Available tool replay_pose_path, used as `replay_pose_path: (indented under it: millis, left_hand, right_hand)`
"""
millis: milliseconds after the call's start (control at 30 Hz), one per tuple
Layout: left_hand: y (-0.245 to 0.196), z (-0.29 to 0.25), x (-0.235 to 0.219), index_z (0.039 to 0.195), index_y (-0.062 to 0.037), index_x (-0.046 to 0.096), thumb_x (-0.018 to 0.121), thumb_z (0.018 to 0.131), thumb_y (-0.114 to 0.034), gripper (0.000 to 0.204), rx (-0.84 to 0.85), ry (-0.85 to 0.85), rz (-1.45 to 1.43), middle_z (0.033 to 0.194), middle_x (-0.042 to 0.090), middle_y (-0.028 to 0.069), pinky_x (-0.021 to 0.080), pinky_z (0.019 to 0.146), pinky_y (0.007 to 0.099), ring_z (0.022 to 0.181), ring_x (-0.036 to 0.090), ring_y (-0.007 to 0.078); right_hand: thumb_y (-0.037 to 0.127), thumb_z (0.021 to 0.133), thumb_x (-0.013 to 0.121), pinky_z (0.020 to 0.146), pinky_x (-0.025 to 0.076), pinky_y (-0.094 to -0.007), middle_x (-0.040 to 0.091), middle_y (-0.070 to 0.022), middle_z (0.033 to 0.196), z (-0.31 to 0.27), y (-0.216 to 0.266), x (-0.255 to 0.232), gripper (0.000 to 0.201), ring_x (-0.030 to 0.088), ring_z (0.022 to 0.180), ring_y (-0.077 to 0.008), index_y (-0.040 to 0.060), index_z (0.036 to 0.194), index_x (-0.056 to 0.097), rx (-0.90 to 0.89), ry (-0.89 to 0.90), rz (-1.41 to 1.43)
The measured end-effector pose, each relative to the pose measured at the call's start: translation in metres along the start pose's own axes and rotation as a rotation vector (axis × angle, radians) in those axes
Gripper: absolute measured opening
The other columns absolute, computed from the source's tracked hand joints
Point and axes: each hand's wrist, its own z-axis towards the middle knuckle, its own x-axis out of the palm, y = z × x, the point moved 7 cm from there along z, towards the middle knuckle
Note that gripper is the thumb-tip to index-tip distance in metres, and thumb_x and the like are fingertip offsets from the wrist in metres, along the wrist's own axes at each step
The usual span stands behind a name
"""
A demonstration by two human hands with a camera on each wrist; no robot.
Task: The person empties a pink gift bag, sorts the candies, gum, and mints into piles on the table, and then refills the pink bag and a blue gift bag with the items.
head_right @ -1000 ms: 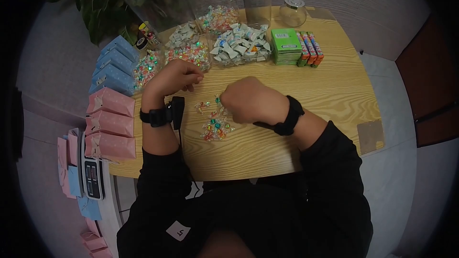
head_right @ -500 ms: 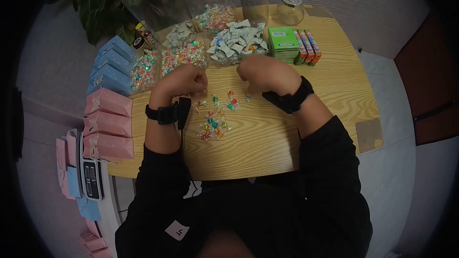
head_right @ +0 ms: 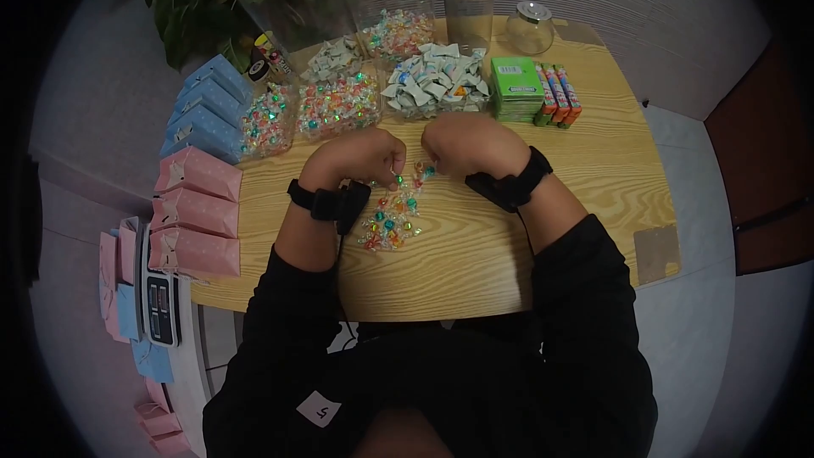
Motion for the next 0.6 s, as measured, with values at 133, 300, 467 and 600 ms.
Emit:
replay_pose_path:
  millis: [133, 300, 467, 600]
  left_hand:
    - [0.009, -0.002, -0.002, 0.077, -0.0030, 0.064, 0.083, 0.066, -0.016, 0.025, -0.082, -0.006, -0.027, 0.069, 0.066, 0.0048, 0.046, 0.052, 0.0331, 0.059, 0.062, 0.0170]
    - [0.002, -0.003, -0.006, 0.074, -0.0019, 0.064, 0.075, 0.073, -0.019, 0.020, -0.085, -0.049, 0.165, 0.068, 0.066, 0.0069, 0.047, 0.052, 0.0327, 0.058, 0.063, 0.0167]
    - [0.000, -0.034, -0.046, 0.076, -0.0001, 0.062, 0.070, 0.077, -0.017, 0.018, -0.052, -0.218, -0.055, 0.063, 0.058, 0.0026, 0.043, 0.056, 0.0292, 0.058, 0.052, 0.0105]
    - [0.030, -0.072, -0.087, 0.079, 0.0006, 0.062, 0.071, 0.081, -0.017, 0.020, -0.065, -0.603, -0.213, 0.065, 0.056, 0.0009, 0.042, 0.058, 0.0279, 0.062, 0.047, 0.0086]
  right_hand:
    - [0.016, 0.078, 0.069, 0.065, 0.050, -0.0415, 0.065, -0.0150, 0.075, 0.009, 0.007, -0.049, 0.014, 0.063, 0.073, -0.0344, 0.0036, 0.083, 0.066, -0.043, -0.417, 0.027]
    - [0.019, 0.082, 0.067, 0.068, 0.050, -0.0426, 0.066, -0.0171, 0.079, 0.041, 0.015, -0.065, 0.019, 0.064, 0.076, -0.0351, 0.0019, 0.090, 0.066, -0.035, -0.731, 0.262]
    - [0.019, 0.079, 0.069, 0.069, 0.051, -0.0436, 0.066, -0.0180, 0.082, 0.046, 0.004, -0.038, 0.018, 0.065, 0.080, -0.0355, 0.0013, 0.084, 0.067, -0.005, -0.346, -0.082]
    - [0.017, 0.074, 0.069, 0.069, 0.051, -0.0434, 0.066, -0.0184, 0.080, 0.033, 0.018, -0.020, 0.017, 0.065, 0.081, -0.0360, 0.0016, 0.081, 0.068, -0.009, -0.176, -0.101]
